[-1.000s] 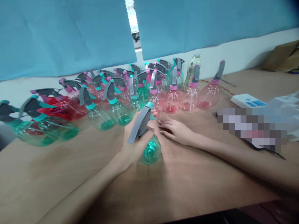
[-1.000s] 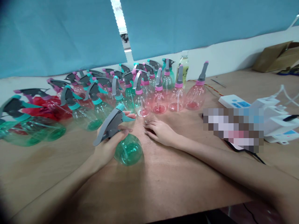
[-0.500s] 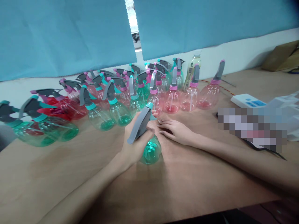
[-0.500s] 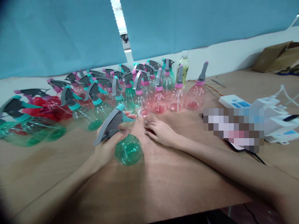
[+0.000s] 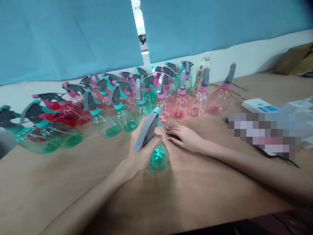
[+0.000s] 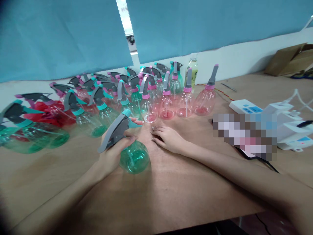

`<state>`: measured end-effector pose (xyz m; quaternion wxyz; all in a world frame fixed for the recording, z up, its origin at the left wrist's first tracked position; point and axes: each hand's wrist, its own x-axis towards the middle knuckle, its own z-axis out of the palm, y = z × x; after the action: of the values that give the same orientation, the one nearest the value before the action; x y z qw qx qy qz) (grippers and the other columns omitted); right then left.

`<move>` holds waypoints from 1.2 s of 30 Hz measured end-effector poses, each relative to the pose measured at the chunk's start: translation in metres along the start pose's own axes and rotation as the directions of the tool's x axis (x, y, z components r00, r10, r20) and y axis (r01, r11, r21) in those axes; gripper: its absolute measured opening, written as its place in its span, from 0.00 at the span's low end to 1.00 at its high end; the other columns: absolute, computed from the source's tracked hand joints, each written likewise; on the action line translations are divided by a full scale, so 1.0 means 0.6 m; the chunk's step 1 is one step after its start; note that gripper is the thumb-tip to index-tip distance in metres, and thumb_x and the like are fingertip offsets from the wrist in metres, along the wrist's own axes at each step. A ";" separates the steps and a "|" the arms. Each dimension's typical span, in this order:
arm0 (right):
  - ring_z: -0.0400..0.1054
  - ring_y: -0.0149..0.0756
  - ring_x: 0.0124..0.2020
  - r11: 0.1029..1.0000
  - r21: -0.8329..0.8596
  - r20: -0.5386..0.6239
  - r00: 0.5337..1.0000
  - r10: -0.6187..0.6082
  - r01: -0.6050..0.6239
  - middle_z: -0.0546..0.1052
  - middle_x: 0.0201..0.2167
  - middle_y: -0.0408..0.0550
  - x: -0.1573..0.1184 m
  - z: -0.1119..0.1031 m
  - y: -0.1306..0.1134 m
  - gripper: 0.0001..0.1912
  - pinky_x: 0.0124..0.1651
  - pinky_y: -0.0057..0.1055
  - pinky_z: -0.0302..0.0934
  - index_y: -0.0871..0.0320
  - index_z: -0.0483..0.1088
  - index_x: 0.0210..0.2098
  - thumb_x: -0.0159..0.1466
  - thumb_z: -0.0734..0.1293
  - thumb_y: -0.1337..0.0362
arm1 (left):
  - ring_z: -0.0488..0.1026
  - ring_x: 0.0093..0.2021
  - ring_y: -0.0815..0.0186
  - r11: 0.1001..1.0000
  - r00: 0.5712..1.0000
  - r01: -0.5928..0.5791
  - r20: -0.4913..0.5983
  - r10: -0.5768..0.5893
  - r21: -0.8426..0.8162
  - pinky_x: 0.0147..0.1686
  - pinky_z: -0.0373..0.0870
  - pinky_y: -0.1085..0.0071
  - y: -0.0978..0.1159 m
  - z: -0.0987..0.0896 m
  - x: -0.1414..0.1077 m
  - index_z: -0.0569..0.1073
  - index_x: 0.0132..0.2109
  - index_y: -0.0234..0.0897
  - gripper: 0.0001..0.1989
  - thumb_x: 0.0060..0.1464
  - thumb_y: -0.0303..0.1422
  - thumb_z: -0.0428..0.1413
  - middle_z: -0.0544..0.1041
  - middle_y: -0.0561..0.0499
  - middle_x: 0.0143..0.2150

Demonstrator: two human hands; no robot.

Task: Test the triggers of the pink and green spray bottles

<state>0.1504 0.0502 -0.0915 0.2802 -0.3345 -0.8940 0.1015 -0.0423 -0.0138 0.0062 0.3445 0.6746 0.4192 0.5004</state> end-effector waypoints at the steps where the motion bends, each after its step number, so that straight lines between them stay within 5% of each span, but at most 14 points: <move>1: 0.70 0.47 0.56 1.000 0.000 0.001 1.000 -0.001 0.001 0.77 0.52 0.57 0.000 0.000 0.000 0.15 0.59 0.50 0.64 0.60 0.74 0.49 0.70 0.61 0.61 | 0.60 0.23 0.68 1.000 1.000 0.006 0.003 -0.006 0.001 0.25 0.56 0.68 0.001 0.000 0.001 0.66 0.34 0.41 0.06 0.49 0.28 0.57 0.62 0.58 0.24; 25: 0.70 0.48 0.56 1.000 -0.006 -0.006 1.000 -0.002 0.001 0.77 0.53 0.58 -0.002 0.002 0.002 0.18 0.59 0.50 0.64 0.62 0.74 0.51 0.70 0.59 0.60 | 0.64 0.25 0.70 0.998 0.998 0.053 0.028 -0.054 0.036 0.26 0.58 0.70 0.006 -0.005 -0.001 0.68 0.34 0.40 0.04 0.48 0.28 0.55 0.69 0.57 0.28; 36: 0.70 0.48 0.56 1.000 0.013 -0.012 1.000 -0.005 0.006 0.76 0.53 0.58 -0.001 0.000 0.000 0.17 0.59 0.49 0.64 0.61 0.74 0.50 0.70 0.60 0.60 | 0.67 0.28 0.67 0.999 1.000 0.026 0.006 -0.026 0.024 0.32 0.67 0.67 0.005 -0.004 -0.001 0.68 0.36 0.41 0.07 0.47 0.28 0.56 0.68 0.57 0.28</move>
<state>0.1507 0.0497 -0.0920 0.2878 -0.3309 -0.8926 0.1044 -0.0439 -0.0155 0.0095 0.3443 0.6747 0.4329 0.4886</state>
